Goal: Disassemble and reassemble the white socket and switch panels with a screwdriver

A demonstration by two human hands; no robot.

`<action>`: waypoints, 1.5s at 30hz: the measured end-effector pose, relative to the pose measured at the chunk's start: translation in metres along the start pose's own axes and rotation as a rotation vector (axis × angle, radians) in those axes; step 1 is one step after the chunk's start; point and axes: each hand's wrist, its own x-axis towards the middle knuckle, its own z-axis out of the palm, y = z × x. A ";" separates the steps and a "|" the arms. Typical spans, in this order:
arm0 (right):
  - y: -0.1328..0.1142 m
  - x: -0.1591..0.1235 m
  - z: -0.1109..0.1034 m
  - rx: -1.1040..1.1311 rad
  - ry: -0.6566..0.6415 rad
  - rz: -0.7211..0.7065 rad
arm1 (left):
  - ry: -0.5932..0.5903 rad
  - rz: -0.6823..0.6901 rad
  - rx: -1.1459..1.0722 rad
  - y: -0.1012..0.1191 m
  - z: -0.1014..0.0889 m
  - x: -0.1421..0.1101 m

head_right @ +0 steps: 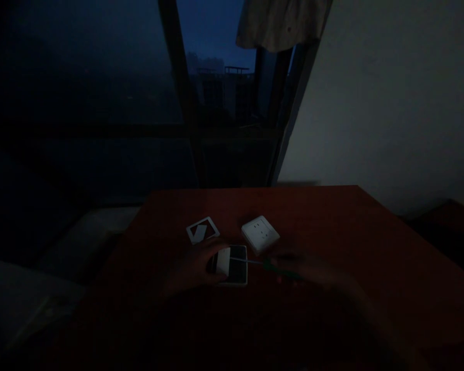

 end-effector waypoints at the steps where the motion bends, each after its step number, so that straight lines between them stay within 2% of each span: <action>1: 0.005 -0.003 0.006 0.014 0.033 0.003 | 0.012 -0.002 0.004 -0.001 0.001 0.000; 6: 0.030 -0.015 0.041 0.158 0.213 0.017 | 0.139 -0.064 0.062 -0.014 -0.004 0.000; 9: 0.036 -0.018 0.058 0.255 0.300 -0.009 | 0.271 -0.208 0.152 -0.032 -0.017 -0.002; 13: 0.036 -0.019 0.068 0.307 0.397 -0.066 | 0.430 -0.428 0.308 -0.055 -0.029 -0.003; 16: 0.035 -0.018 0.072 0.315 0.429 -0.084 | 0.457 -0.529 0.403 -0.061 -0.026 -0.001; 21: 0.036 -0.014 0.078 0.299 0.479 -0.113 | 0.442 -0.581 0.499 -0.054 -0.020 0.004; 28: 0.042 -0.011 0.080 0.281 0.490 -0.182 | 0.443 -0.540 0.350 -0.052 -0.033 0.000; 30: 0.043 -0.011 0.080 0.274 0.487 -0.184 | 0.416 -0.479 0.279 -0.048 -0.031 -0.001; 35: 0.038 -0.014 0.079 0.225 0.500 -0.194 | 0.240 -0.162 0.178 -0.028 -0.014 -0.003; 37: 0.036 -0.018 0.078 0.212 0.481 -0.184 | 0.145 -0.090 0.142 -0.019 -0.005 -0.003; 41: 0.034 -0.033 0.066 0.115 0.463 -0.169 | -0.001 -0.025 0.113 -0.004 0.009 -0.003; 44: 0.023 -0.052 0.047 -0.058 0.465 -0.223 | 0.015 -0.030 0.121 0.001 0.015 -0.003; 45: 0.016 -0.058 0.039 -0.123 0.424 -0.266 | 0.030 -0.041 0.127 0.002 0.016 -0.004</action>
